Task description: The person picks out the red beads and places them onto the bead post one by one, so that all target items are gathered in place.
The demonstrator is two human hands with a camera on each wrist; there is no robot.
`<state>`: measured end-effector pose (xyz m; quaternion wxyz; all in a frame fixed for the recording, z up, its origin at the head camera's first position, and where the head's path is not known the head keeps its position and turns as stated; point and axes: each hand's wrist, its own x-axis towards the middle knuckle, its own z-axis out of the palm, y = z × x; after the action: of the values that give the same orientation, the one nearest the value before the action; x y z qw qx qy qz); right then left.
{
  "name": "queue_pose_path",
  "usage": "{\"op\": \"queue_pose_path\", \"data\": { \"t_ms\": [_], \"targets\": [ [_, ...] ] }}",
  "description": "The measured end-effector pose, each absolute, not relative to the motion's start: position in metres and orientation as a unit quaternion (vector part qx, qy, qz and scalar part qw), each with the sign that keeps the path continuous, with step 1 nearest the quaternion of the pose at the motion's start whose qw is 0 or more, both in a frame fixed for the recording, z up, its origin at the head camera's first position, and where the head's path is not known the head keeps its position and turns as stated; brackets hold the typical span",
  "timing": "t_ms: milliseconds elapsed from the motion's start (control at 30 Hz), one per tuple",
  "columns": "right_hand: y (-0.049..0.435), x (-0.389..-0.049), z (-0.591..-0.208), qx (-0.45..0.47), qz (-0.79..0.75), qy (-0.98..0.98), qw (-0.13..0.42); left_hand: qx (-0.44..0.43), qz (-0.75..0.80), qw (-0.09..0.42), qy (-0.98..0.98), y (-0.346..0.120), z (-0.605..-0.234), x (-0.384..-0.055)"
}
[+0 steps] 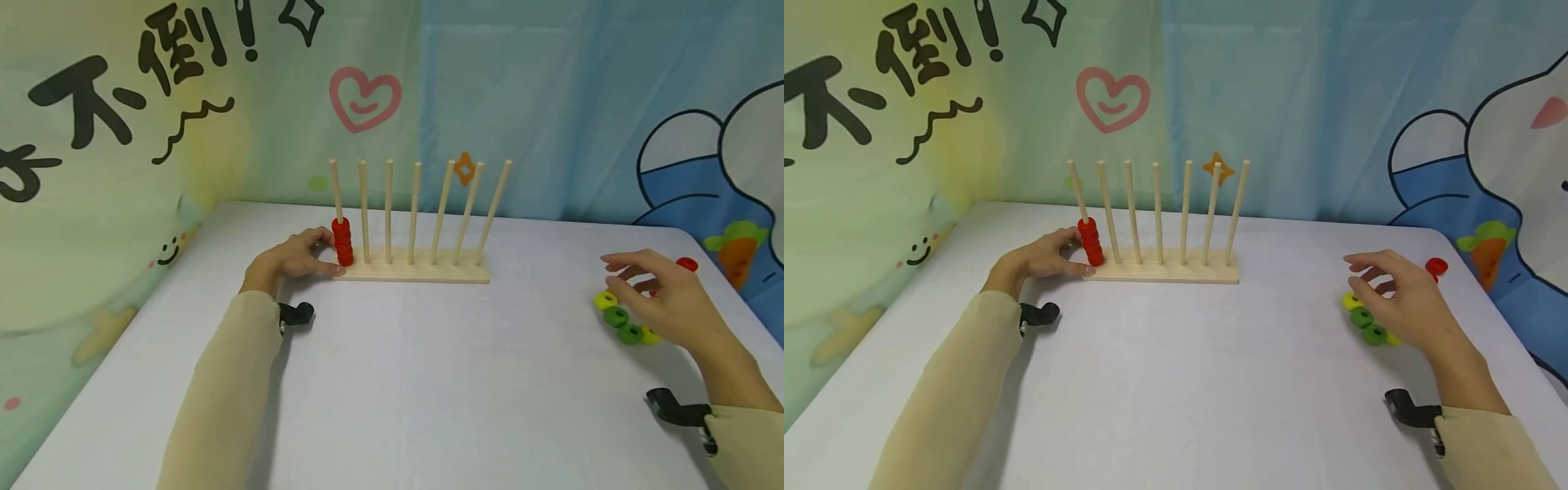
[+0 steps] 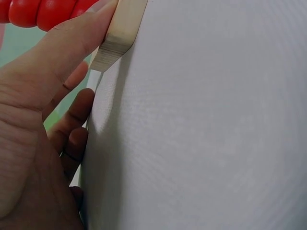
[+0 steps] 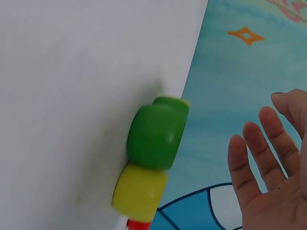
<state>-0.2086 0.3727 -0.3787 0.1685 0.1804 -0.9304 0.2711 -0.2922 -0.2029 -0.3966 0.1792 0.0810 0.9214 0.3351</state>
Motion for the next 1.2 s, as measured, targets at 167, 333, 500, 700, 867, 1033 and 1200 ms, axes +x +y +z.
{"op": "queue_pose_path", "data": {
  "t_ms": [167, 333, 500, 700, 867, 1033, 1200],
  "targets": [
    [0.382, -0.211, -0.382, 0.162, 0.254, -0.938, 0.170, 0.082, 0.338, 0.179, 0.920, -0.203, -0.398, -0.292],
    [0.389, -0.211, -0.384, 0.146, 0.240, -0.944, 0.176, 0.084, 0.340, 0.178, 0.920, -0.204, -0.396, -0.292],
    [0.399, -0.211, -0.384, 0.118, 0.216, -0.956, 0.163, 0.086, 0.339, 0.179, 0.919, -0.204, -0.396, -0.290],
    [0.411, -0.210, -0.390, 0.094, 0.190, -0.966, 0.147, 0.085, 0.343, 0.180, 0.918, -0.202, -0.396, -0.291],
    [0.421, -0.210, -0.397, 0.064, 0.178, -0.976, 0.107, 0.086, 0.341, 0.182, 0.918, -0.202, -0.397, -0.293],
    [0.427, -0.210, -0.400, 0.043, 0.164, -0.983, 0.070, 0.085, 0.337, 0.185, 0.919, -0.201, -0.396, -0.293],
    [0.429, -0.210, -0.401, 0.028, 0.167, -0.984, 0.052, 0.081, 0.344, 0.186, 0.917, -0.202, -0.396, -0.293]
  ]
}}
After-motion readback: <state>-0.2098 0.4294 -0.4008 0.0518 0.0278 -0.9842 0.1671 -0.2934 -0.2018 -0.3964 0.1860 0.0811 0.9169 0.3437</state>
